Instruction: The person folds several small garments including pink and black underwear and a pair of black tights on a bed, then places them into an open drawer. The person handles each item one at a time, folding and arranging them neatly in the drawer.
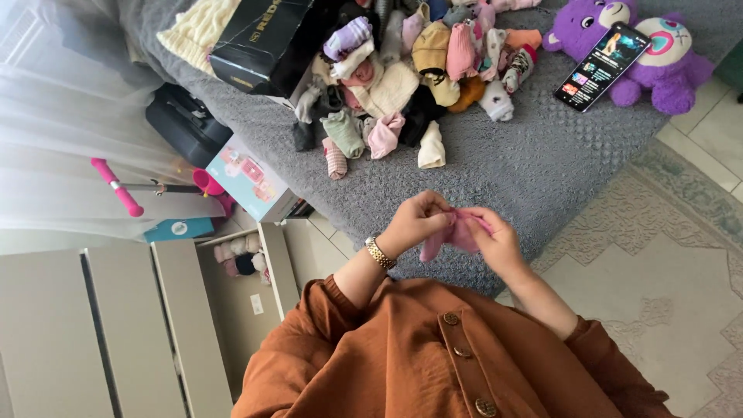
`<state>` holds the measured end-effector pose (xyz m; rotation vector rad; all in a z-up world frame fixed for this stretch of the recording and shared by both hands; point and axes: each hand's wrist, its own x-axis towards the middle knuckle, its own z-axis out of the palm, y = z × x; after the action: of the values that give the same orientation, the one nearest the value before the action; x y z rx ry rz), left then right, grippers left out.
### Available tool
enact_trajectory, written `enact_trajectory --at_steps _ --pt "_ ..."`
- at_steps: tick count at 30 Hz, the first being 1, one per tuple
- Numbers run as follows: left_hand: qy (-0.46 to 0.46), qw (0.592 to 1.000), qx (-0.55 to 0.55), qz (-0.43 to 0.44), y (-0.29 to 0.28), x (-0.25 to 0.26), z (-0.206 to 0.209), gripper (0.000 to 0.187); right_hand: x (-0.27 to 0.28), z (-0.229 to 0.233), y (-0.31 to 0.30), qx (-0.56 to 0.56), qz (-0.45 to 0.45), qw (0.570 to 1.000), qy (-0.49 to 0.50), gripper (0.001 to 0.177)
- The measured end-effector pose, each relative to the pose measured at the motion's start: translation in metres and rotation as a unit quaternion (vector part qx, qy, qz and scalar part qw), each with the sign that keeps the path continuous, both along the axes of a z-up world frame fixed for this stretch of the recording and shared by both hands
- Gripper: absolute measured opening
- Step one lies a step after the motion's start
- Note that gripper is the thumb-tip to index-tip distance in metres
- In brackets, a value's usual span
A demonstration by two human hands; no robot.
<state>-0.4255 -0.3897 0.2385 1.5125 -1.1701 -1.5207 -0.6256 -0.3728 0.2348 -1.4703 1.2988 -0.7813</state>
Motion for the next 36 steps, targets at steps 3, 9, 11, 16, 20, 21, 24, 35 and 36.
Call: enact_trajectory --at_steps 3,9,11,16,20,21,24,35,36 --pt "-0.197 0.974 -0.074 -0.084 0.007 0.015 0.025 0.042 -0.017 -0.001 -0.009 -0.059 -0.010 0.998 -0.008 0.020" --pt "-0.240 0.934 -0.219 -0.146 0.010 0.009 0.044 0.041 -0.029 0.017 -0.015 -0.168 0.018 0.985 0.039 0.013" --pt "-0.257 0.926 -0.240 -0.141 0.008 0.006 0.041 0.033 -0.027 0.032 -0.017 -0.195 0.029 0.979 0.043 0.013" --pt "-0.286 0.923 -0.234 -0.106 -0.006 0.001 -0.021 0.024 -0.039 0.036 -0.028 -0.240 0.064 0.969 0.013 0.012" --pt "-0.366 0.905 -0.197 -0.089 -0.016 0.017 -0.043 0.024 -0.057 0.025 -0.039 -0.257 0.001 0.965 0.047 0.012" --pt "-0.382 0.900 -0.192 -0.080 -0.019 0.024 -0.040 0.024 -0.060 0.029 -0.042 -0.266 -0.023 0.962 0.057 0.012" --pt "-0.222 0.948 -0.215 -0.079 -0.026 0.046 0.002 0.031 -0.071 0.040 -0.052 -0.263 -0.045 0.961 0.069 0.011" --pt "0.162 0.983 -0.021 -0.088 0.017 0.061 -0.032 0.011 -0.081 0.000 -0.025 -0.048 -0.025 0.998 -0.039 0.018" --pt "0.154 0.985 -0.003 -0.083 0.021 0.062 -0.050 0.012 -0.078 -0.005 -0.021 -0.014 -0.028 0.998 -0.052 0.020"
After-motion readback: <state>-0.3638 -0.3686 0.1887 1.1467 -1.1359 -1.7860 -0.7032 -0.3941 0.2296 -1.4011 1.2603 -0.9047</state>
